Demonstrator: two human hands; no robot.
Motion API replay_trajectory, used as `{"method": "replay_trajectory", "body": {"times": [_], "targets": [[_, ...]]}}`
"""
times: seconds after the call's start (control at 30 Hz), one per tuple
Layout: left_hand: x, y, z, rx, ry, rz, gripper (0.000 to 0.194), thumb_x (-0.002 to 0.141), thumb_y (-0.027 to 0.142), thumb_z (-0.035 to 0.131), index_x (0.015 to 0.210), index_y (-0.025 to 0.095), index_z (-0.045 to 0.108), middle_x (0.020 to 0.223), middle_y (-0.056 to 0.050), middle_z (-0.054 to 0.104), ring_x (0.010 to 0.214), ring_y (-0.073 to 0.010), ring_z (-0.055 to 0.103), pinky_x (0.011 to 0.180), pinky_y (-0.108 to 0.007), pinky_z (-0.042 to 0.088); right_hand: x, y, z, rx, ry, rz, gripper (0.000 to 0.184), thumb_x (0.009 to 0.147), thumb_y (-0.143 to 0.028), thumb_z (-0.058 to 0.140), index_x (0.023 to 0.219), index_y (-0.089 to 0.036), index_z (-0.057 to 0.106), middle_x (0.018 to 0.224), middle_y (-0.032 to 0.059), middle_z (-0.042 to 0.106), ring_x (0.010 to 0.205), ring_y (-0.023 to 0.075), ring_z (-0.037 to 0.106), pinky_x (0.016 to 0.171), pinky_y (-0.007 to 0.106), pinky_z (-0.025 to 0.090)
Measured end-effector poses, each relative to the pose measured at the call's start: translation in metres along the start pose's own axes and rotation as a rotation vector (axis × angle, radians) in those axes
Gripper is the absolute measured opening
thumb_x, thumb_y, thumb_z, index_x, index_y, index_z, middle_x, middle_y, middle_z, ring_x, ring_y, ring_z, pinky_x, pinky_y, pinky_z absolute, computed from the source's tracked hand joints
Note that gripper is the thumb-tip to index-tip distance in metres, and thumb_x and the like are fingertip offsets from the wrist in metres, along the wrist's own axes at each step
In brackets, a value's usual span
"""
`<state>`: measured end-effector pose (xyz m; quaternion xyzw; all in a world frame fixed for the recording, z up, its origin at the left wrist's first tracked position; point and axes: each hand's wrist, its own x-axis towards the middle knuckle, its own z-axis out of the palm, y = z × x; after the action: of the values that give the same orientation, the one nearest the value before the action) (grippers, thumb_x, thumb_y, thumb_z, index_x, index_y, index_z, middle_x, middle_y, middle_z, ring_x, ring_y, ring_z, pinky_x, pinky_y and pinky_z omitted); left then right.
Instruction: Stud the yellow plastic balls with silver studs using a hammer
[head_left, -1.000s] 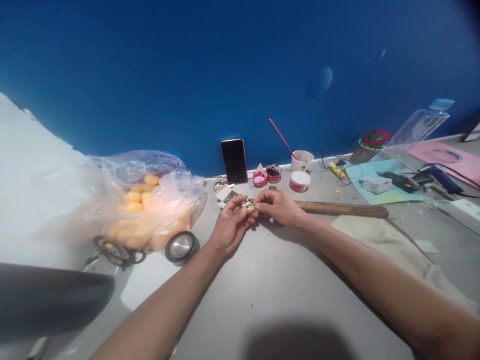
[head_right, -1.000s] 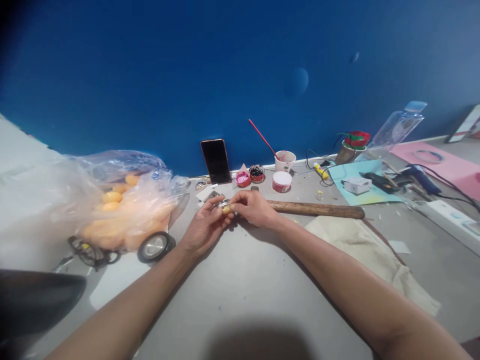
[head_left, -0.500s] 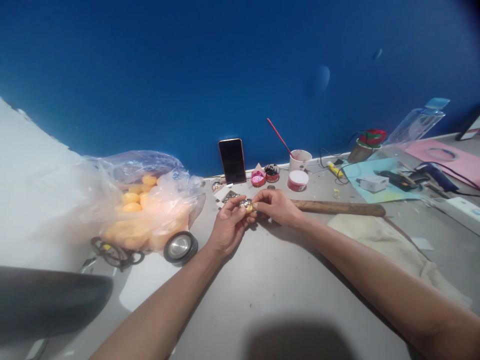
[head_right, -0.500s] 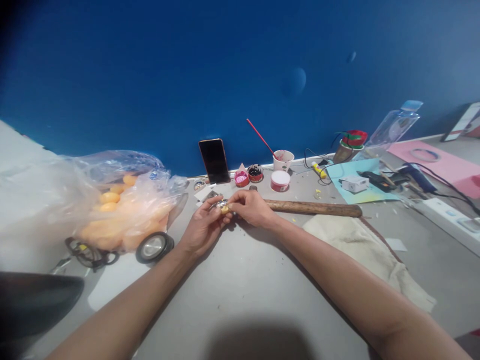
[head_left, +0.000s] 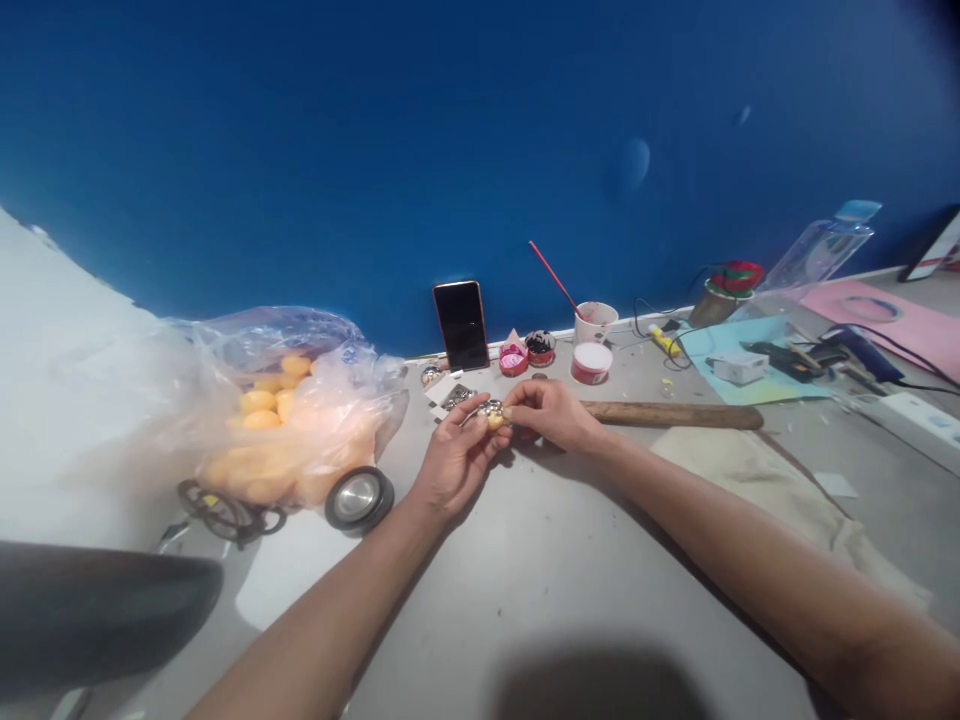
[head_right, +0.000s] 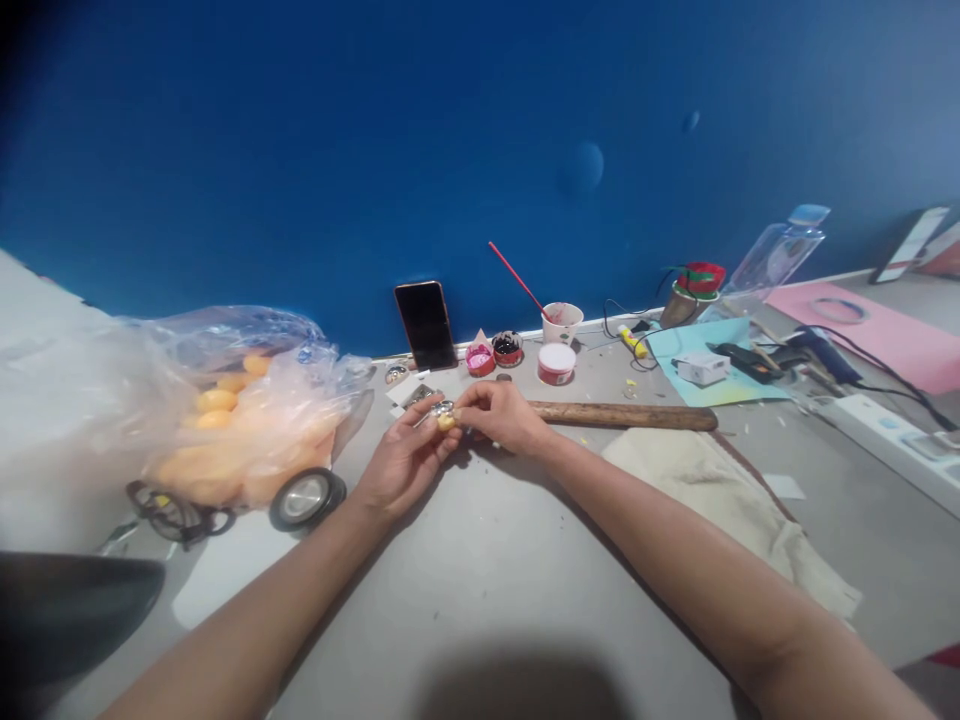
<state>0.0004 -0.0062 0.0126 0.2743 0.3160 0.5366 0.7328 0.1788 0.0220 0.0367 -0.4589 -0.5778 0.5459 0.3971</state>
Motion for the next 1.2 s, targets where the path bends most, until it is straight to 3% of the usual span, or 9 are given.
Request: {"method": "replay_trajectory", "body": {"times": [0.2,0.47,0.7,1.0,1.2], "targets": [[0.004,-0.002,-0.004,-0.050,0.010,-0.060,0.047,0.077,0.017,0.089,0.117,0.016,0.065,0.094,-0.008,0.077,0.077,-0.0173,0.075,0.072,-0.026,0.062,0.000,0.003,-0.005,0.055,-0.041,-0.012,0.032,0.071,-0.040,0.085,0.081,-0.018,0.064,0.064,-0.0013,0.067,0.054,0.0112,0.058,0.050,0.022,0.045],[0.002,-0.001,-0.003,-0.013,-0.056,-0.021,0.058,0.070,0.020,0.095,0.121,0.017,0.068,0.097,-0.006,0.077,0.078,-0.0134,0.071,0.073,-0.024,0.058,0.000,0.017,0.000,-0.125,-0.096,-0.188,0.042,0.076,-0.031,0.083,0.110,-0.020,0.063,0.071,-0.0045,0.066,0.062,0.0132,0.060,0.057,0.024,0.044],[0.004,-0.001,-0.003,0.055,-0.007,0.023,0.058,0.061,0.022,0.100,0.108,0.015,0.066,0.093,-0.005,0.079,0.081,-0.0165,0.074,0.078,-0.029,0.059,-0.005,0.014,0.006,-0.468,0.016,-0.283,0.040,0.076,-0.027,0.080,0.114,-0.022,0.068,0.076,-0.0054,0.064,0.067,0.0137,0.055,0.063,0.026,0.040],[-0.002,-0.004,0.000,0.499,0.046,0.218,0.042,0.076,0.034,0.089,0.107,0.016,0.068,0.095,-0.009,0.080,0.084,-0.0206,0.074,0.072,-0.028,0.056,-0.005,0.022,0.006,-0.565,0.048,-0.352,0.026,0.080,-0.026,0.074,0.105,-0.021,0.071,0.081,-0.0016,0.067,0.068,0.0143,0.057,0.064,0.026,0.040],[-0.004,-0.004,0.003,0.546,0.062,0.248,0.037,0.076,0.032,0.088,0.104,0.017,0.069,0.087,-0.006,0.077,0.079,-0.0201,0.073,0.072,-0.028,0.054,-0.007,0.022,0.009,-0.647,0.064,-0.408,0.022,0.082,-0.028,0.072,0.103,-0.020,0.071,0.085,0.0018,0.069,0.070,0.0155,0.059,0.064,0.026,0.041]]}}
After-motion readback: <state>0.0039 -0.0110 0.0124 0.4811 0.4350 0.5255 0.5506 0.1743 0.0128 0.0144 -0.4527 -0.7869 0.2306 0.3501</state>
